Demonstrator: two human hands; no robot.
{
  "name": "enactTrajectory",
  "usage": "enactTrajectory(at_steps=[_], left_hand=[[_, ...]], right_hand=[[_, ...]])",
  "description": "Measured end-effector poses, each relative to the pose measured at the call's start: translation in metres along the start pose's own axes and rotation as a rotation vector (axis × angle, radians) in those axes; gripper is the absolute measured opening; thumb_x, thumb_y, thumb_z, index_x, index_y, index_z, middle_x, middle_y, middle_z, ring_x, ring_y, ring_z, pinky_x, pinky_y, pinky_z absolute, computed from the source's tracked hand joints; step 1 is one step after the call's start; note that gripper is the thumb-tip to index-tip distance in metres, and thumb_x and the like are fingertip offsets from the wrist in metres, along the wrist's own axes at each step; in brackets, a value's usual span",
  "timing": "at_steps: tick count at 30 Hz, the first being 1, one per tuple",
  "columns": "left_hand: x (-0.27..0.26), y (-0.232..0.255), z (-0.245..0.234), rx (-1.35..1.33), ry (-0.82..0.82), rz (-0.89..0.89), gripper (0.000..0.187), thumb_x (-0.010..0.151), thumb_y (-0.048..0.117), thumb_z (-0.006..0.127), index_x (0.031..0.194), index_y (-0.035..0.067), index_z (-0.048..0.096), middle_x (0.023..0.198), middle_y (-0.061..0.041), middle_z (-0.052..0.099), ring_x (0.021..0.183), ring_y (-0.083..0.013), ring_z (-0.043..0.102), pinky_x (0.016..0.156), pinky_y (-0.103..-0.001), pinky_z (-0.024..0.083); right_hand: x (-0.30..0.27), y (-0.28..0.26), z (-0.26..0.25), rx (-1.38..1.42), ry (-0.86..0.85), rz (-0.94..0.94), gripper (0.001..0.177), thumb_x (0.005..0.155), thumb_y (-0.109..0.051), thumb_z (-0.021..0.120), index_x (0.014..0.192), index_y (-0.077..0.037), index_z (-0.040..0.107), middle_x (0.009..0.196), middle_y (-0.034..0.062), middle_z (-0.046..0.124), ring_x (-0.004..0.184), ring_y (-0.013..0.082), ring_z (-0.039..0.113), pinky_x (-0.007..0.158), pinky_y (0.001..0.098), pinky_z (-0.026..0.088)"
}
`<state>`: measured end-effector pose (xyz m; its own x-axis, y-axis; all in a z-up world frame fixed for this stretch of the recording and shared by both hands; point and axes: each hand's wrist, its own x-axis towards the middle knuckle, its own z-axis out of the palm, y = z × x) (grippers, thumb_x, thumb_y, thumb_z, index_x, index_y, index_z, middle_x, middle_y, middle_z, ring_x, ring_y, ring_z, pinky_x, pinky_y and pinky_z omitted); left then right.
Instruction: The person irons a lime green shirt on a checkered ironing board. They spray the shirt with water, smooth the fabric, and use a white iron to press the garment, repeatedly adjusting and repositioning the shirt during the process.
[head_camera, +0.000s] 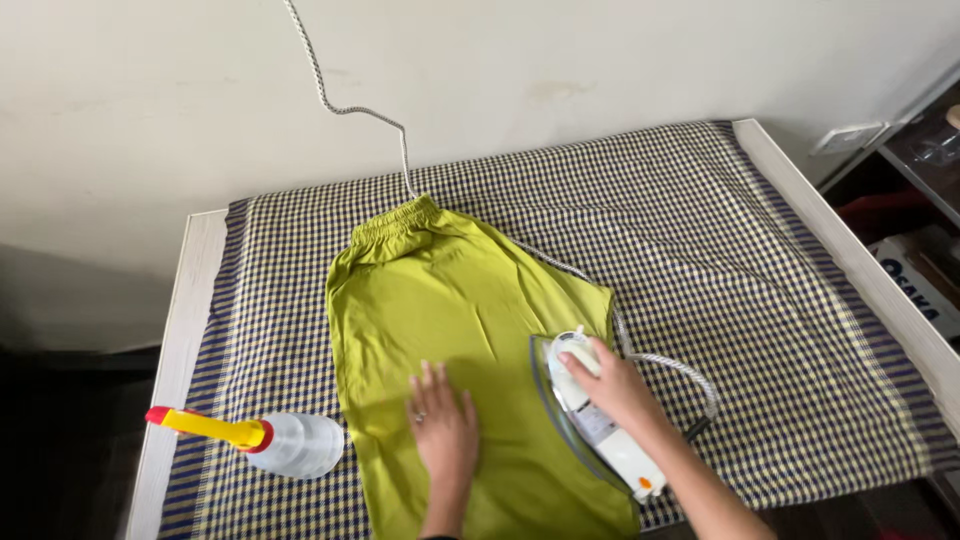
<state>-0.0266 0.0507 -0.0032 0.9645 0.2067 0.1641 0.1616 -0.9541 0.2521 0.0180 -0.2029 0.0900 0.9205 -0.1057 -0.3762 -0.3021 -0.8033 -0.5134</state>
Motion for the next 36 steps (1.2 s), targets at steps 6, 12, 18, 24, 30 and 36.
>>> enactTrajectory(at_steps=[6, 12, 18, 24, 30, 36], left_hand=[[-0.041, 0.026, -0.013, -0.196, -0.032, 0.128, 0.057, 0.097, 0.033, 0.053, 0.147, 0.007, 0.045, 0.16, -0.013, 0.035, 0.149, -0.0336, 0.028, 0.119, -0.049, 0.023], [-0.045, 0.005, -0.018, -0.138, -0.056, 0.144, 0.056, 0.097, 0.033, 0.053, 0.146, 0.008, 0.045, 0.159, -0.011, 0.037, 0.149, -0.0326, 0.029, 0.119, -0.048, 0.025], [-0.06, -0.001, -0.01, -0.143, -0.087, 0.143, 0.057, 0.096, 0.034, 0.055, 0.146, 0.009, 0.046, 0.158, -0.012, 0.038, 0.148, -0.0328, 0.03, 0.119, -0.047, 0.025], [-0.07, 0.009, -0.009, -0.12, -0.089, 0.137, 0.056, 0.096, 0.033, 0.056, 0.146, 0.009, 0.046, 0.158, -0.012, 0.039, 0.148, -0.033, 0.031, 0.119, -0.048, 0.025], [-0.069, 0.046, -0.006, -0.16, -0.109, 0.133, 0.056, 0.096, 0.031, 0.056, 0.146, 0.008, 0.046, 0.158, -0.013, 0.037, 0.148, -0.034, 0.029, 0.119, -0.048, 0.024], [-0.079, 0.084, 0.004, -0.152, -0.151, 0.117, 0.055, 0.096, 0.031, 0.056, 0.145, 0.01, 0.046, 0.159, -0.013, 0.035, 0.149, -0.0328, 0.028, 0.12, -0.049, 0.023]], right_hand=[[-0.011, 0.056, -0.025, 0.041, -0.021, -0.043, 0.055, 0.097, -0.056, 0.052, 0.128, -0.011, 0.059, 0.062, 0.0049, 0.065, 0.042, 0.0124, 0.06, 0.037, 0.0282, 0.047], [-0.019, 0.084, -0.06, -0.014, 0.093, 0.041, 0.059, 0.096, -0.057, 0.052, 0.134, -0.013, 0.06, 0.069, 0.0119, 0.072, 0.046, 0.0176, 0.062, 0.046, 0.035, 0.05], [-0.003, 0.091, -0.095, -0.07, 0.253, 0.025, 0.072, 0.09, -0.064, 0.056, 0.15, -0.024, 0.049, 0.097, 0.0226, 0.076, 0.084, 0.0348, 0.075, 0.077, 0.0493, 0.058], [0.018, 0.1, -0.13, -0.282, 0.218, -0.025, 0.075, 0.092, -0.067, 0.052, 0.156, -0.028, 0.044, 0.106, 0.0245, 0.075, 0.098, 0.0421, 0.073, 0.088, 0.0518, 0.056], [0.025, 0.101, -0.143, -0.389, 0.205, -0.187, 0.07, 0.091, -0.066, 0.053, 0.149, -0.028, 0.049, 0.123, 0.0153, 0.072, 0.111, 0.0353, 0.07, 0.093, 0.0497, 0.056], [0.029, 0.099, -0.149, -0.42, 0.152, -0.338, 0.062, 0.097, -0.061, 0.046, 0.15, -0.03, 0.046, 0.137, 0.0099, 0.064, 0.12, 0.0313, 0.064, 0.095, 0.0516, 0.054]])
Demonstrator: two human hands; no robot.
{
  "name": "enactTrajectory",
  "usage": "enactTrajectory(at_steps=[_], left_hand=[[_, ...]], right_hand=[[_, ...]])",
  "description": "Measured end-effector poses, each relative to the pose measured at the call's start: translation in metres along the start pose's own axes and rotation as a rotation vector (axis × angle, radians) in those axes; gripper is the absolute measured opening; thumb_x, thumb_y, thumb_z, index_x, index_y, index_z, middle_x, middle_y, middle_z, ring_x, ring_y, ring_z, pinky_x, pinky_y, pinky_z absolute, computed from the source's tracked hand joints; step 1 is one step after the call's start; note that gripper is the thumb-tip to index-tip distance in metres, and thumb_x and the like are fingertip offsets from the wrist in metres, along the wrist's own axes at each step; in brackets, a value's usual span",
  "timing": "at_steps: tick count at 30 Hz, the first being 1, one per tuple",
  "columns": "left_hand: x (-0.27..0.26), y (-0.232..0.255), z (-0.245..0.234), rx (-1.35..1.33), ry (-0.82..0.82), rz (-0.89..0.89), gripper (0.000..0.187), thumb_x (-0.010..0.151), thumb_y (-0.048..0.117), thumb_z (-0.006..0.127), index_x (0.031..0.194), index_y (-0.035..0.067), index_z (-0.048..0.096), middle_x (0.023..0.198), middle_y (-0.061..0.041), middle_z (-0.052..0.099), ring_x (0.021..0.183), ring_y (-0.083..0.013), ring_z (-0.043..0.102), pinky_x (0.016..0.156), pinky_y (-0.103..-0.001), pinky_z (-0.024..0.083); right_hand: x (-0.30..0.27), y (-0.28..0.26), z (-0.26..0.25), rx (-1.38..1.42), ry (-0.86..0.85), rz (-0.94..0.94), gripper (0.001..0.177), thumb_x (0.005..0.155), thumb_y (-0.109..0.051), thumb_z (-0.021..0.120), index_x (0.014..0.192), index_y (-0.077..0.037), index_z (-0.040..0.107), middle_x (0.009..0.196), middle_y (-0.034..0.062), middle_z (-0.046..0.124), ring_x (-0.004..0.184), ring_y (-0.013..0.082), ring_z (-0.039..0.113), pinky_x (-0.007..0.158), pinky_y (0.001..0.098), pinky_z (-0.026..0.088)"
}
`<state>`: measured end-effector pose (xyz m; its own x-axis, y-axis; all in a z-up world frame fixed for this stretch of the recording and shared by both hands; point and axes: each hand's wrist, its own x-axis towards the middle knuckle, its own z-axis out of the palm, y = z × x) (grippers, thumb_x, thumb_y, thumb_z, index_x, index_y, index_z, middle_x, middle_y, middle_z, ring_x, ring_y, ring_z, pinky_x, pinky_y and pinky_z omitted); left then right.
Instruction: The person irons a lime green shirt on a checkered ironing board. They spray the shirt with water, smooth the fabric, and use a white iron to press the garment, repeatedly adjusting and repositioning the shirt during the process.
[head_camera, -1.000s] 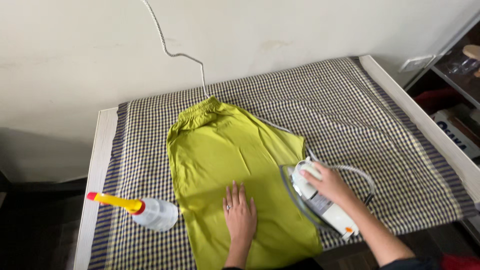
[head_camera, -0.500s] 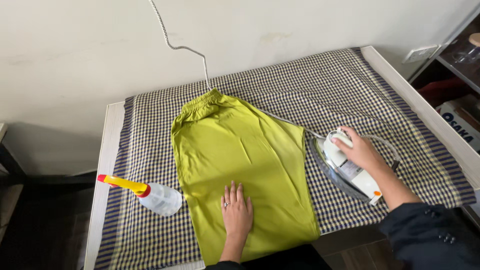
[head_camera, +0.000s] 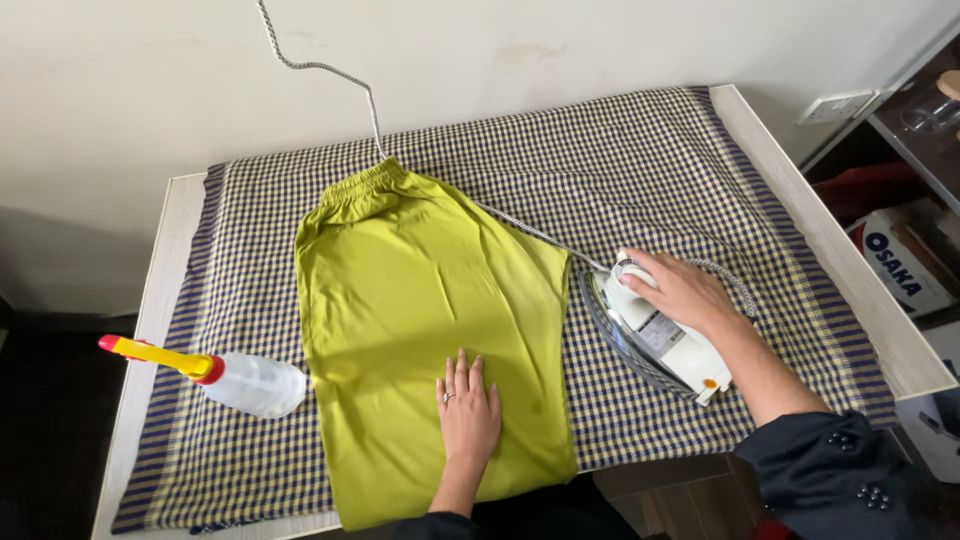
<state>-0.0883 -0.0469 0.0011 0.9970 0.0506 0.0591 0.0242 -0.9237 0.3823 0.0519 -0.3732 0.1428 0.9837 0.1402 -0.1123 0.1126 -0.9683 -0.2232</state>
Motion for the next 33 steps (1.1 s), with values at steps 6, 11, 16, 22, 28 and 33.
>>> enactTrajectory(at_steps=[6, 11, 16, 22, 28, 33], left_hand=[[-0.018, 0.02, 0.001, -0.053, 0.018, -0.033, 0.053, 0.096, 0.027, 0.056, 0.144, 0.007, 0.047, 0.158, -0.014, 0.037, 0.148, -0.0341, 0.029, 0.118, -0.048, 0.025], [-0.047, 0.018, -0.011, -0.137, 0.165, -0.074, 0.047, 0.095, 0.02, 0.057, 0.139, 0.004, 0.052, 0.154, -0.016, 0.044, 0.145, -0.0355, 0.036, 0.117, -0.046, 0.031], [-0.071, 0.021, -0.019, -0.198, 0.182, -0.098, 0.044, 0.095, 0.015, 0.058, 0.137, 0.003, 0.054, 0.152, -0.017, 0.047, 0.142, -0.0364, 0.041, 0.114, -0.046, 0.035], [-0.088, 0.03, -0.031, -0.233, 0.145, -0.131, 0.04, 0.096, 0.015, 0.058, 0.135, 0.006, 0.057, 0.15, -0.017, 0.049, 0.141, -0.0365, 0.043, 0.116, -0.047, 0.034], [-0.099, 0.028, -0.052, -0.705, 0.054, -0.311, 0.044, 0.099, 0.029, 0.06, 0.138, 0.009, 0.056, 0.144, -0.016, 0.057, 0.136, -0.0308, 0.054, 0.111, -0.042, 0.043], [-0.1, 0.006, -0.048, -1.339, 0.156, -0.386, 0.055, 0.093, 0.025, 0.069, 0.141, 0.008, 0.046, 0.135, -0.016, 0.058, 0.114, -0.0202, 0.066, 0.09, -0.033, 0.056]], right_hand=[[-0.011, -0.022, 0.005, -0.366, 0.126, -0.035, 0.061, 0.099, -0.054, 0.045, 0.153, -0.027, 0.044, 0.137, 0.0157, 0.057, 0.126, 0.0367, 0.057, 0.098, 0.0514, 0.055], [-0.059, -0.063, 0.108, 0.012, 0.018, -0.12, 0.054, 0.1, -0.045, 0.057, 0.142, -0.012, 0.05, 0.142, 0.0206, 0.043, 0.128, 0.0425, 0.047, 0.085, 0.0473, 0.058], [-0.083, -0.07, 0.18, 0.242, -0.029, -0.02, 0.066, 0.095, -0.045, 0.065, 0.146, -0.009, 0.043, 0.127, 0.0153, 0.052, 0.108, 0.0284, 0.063, 0.088, 0.0403, 0.058], [-0.068, -0.094, 0.174, 0.846, -0.277, 0.323, 0.078, 0.094, -0.035, 0.071, 0.154, -0.006, 0.031, 0.108, 0.0121, 0.071, 0.096, 0.0199, 0.071, 0.087, 0.0373, 0.059], [-0.094, -0.138, 0.159, 1.068, -0.344, 0.068, 0.081, 0.089, -0.02, 0.067, 0.158, -0.018, 0.023, 0.109, 0.005, 0.072, 0.097, 0.0153, 0.069, 0.084, 0.0313, 0.056], [-0.145, -0.169, 0.189, 0.95, -0.422, -0.397, 0.063, 0.094, -0.014, 0.071, 0.152, -0.009, 0.048, 0.099, 0.003, 0.061, 0.088, 0.0126, 0.057, 0.078, 0.0282, 0.052]])
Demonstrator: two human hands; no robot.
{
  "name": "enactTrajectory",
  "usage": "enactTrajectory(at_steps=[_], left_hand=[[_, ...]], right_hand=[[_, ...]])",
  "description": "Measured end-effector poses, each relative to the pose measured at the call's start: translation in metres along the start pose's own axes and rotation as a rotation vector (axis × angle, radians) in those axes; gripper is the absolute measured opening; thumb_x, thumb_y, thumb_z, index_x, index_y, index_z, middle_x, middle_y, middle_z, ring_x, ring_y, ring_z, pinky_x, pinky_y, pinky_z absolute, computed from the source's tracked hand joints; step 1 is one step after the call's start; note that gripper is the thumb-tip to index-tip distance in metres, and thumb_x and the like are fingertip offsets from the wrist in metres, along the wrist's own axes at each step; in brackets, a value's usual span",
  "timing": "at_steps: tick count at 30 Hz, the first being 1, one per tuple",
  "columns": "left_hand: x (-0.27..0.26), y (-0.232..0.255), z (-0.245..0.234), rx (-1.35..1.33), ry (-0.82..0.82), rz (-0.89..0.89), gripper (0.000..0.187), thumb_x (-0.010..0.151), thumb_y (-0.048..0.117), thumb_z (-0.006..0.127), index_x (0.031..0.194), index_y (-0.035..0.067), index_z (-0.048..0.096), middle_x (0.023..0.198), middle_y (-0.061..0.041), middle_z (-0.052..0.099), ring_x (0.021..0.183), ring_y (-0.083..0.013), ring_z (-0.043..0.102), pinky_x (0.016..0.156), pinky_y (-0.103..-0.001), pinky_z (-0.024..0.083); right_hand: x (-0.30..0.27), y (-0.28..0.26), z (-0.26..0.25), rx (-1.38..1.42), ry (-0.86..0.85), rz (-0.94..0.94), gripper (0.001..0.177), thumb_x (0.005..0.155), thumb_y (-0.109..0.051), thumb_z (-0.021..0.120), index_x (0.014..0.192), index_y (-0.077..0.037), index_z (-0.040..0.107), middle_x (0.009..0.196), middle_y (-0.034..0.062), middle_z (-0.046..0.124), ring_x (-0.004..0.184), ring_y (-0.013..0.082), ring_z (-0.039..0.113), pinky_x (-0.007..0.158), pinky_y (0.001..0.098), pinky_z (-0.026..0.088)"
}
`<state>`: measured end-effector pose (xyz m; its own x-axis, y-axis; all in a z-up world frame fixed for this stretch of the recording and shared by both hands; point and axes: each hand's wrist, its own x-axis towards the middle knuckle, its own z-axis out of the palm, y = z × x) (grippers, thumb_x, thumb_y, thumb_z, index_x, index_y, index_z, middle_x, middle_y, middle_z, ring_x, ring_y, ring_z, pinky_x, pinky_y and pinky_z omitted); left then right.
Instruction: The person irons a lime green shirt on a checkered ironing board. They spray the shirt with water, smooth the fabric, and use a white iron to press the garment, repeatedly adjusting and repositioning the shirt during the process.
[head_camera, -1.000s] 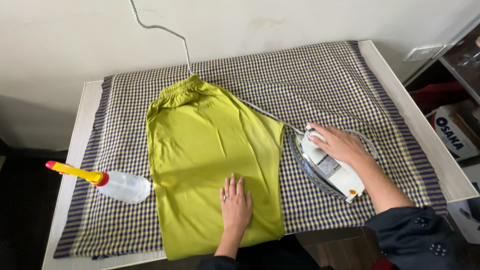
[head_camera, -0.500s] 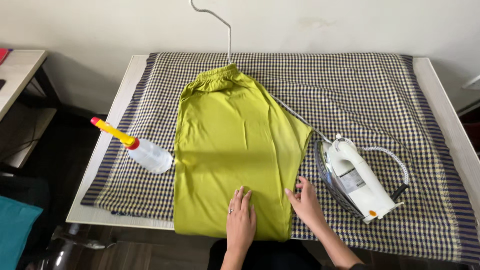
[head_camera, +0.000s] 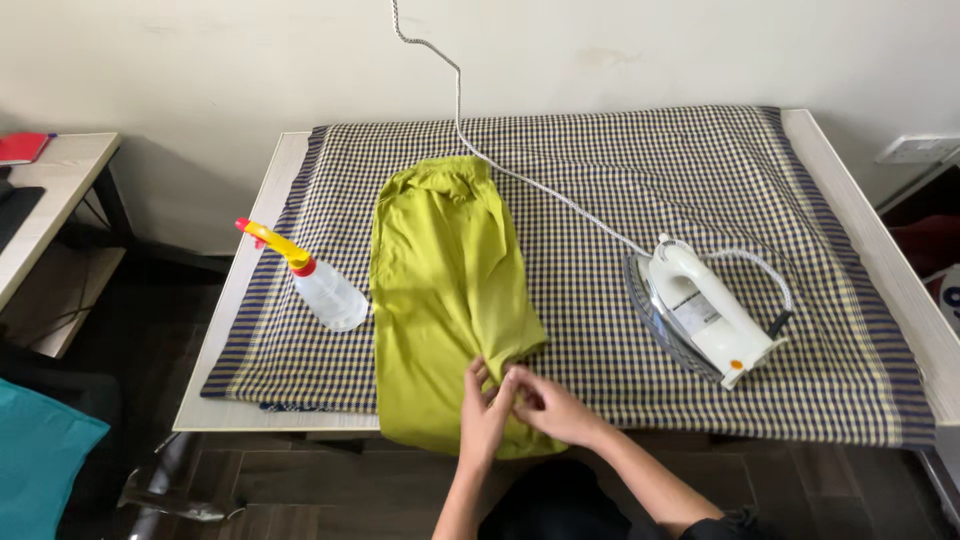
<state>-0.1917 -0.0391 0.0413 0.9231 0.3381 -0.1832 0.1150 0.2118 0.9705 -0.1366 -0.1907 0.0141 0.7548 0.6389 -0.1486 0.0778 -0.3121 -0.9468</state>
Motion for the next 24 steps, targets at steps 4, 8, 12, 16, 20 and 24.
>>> enactTrajectory(at_steps=[4, 8, 12, 16, 20, 24], left_hand=[[-0.023, -0.006, -0.031, 0.225, 0.085, -0.016, 0.05, 0.094, 0.023, 0.07, 0.137, 0.004, 0.054, 0.112, -0.018, 0.072, 0.088, -0.0163, 0.07, 0.072, -0.028, 0.057], [-0.061, -0.022, -0.055, 0.284, 0.102, 0.002, 0.043, 0.096, 0.02, 0.068, 0.134, 0.002, 0.06, 0.102, -0.011, 0.075, 0.074, -0.0132, 0.06, 0.066, -0.026, 0.052], [-0.091, -0.026, -0.071, 0.094, -0.165, 0.086, 0.04, 0.098, 0.013, 0.069, 0.134, -0.001, 0.058, 0.113, -0.007, 0.068, 0.095, -0.01, 0.059, 0.081, -0.026, 0.049], [-0.121, -0.008, -0.087, 0.375, -0.349, -0.102, 0.045, 0.093, 0.02, 0.073, 0.133, 0.005, 0.06, 0.106, -0.013, 0.065, 0.079, -0.0174, 0.056, 0.074, -0.031, 0.049], [-0.123, 0.018, -0.093, 0.531, -0.354, 0.032, 0.073, 0.082, 0.028, 0.084, 0.141, 0.012, 0.045, 0.137, -0.011, 0.053, 0.115, -0.0243, 0.067, 0.096, -0.036, 0.058], [-0.104, 0.065, -0.076, 0.549, -0.177, 0.34, 0.109, 0.071, 0.026, 0.096, 0.152, 0.014, 0.023, 0.151, -0.021, 0.03, 0.137, -0.0364, 0.038, 0.105, -0.049, 0.042]], right_hand=[[-0.022, 0.018, 0.035, 0.295, -0.068, 0.005, 0.059, 0.095, -0.02, 0.067, 0.149, -0.005, 0.049, 0.103, 0.0012, 0.057, 0.096, 0.0118, 0.058, 0.085, 0.026, 0.052], [-0.027, 0.038, 0.043, 0.449, 0.396, 0.171, 0.056, 0.102, -0.042, 0.055, 0.133, 0.002, 0.067, 0.117, 0.0038, 0.069, 0.109, 0.017, 0.066, 0.093, 0.0321, 0.054], [-0.011, 0.021, 0.035, 0.791, 0.437, 0.49, 0.068, 0.097, -0.062, 0.051, 0.148, -0.018, 0.049, 0.14, -0.0066, 0.058, 0.128, 0.0152, 0.054, 0.104, 0.0385, 0.041], [-0.002, -0.034, 0.031, 1.048, 0.278, 0.462, 0.075, 0.086, -0.053, 0.066, 0.144, -0.007, 0.056, 0.134, 0.0136, 0.068, 0.123, 0.0303, 0.063, 0.101, 0.0449, 0.053], [-0.006, -0.093, 0.019, 0.807, 0.467, 0.36, 0.072, 0.083, -0.032, 0.07, 0.147, -0.009, 0.047, 0.131, 0.0186, 0.067, 0.118, 0.0336, 0.067, 0.095, 0.0476, 0.059], [-0.013, -0.137, 0.014, 0.421, 0.447, 0.231, 0.072, 0.086, -0.027, 0.068, 0.15, -0.014, 0.038, 0.14, 0.0108, 0.06, 0.124, 0.0238, 0.064, 0.101, 0.0402, 0.056]])
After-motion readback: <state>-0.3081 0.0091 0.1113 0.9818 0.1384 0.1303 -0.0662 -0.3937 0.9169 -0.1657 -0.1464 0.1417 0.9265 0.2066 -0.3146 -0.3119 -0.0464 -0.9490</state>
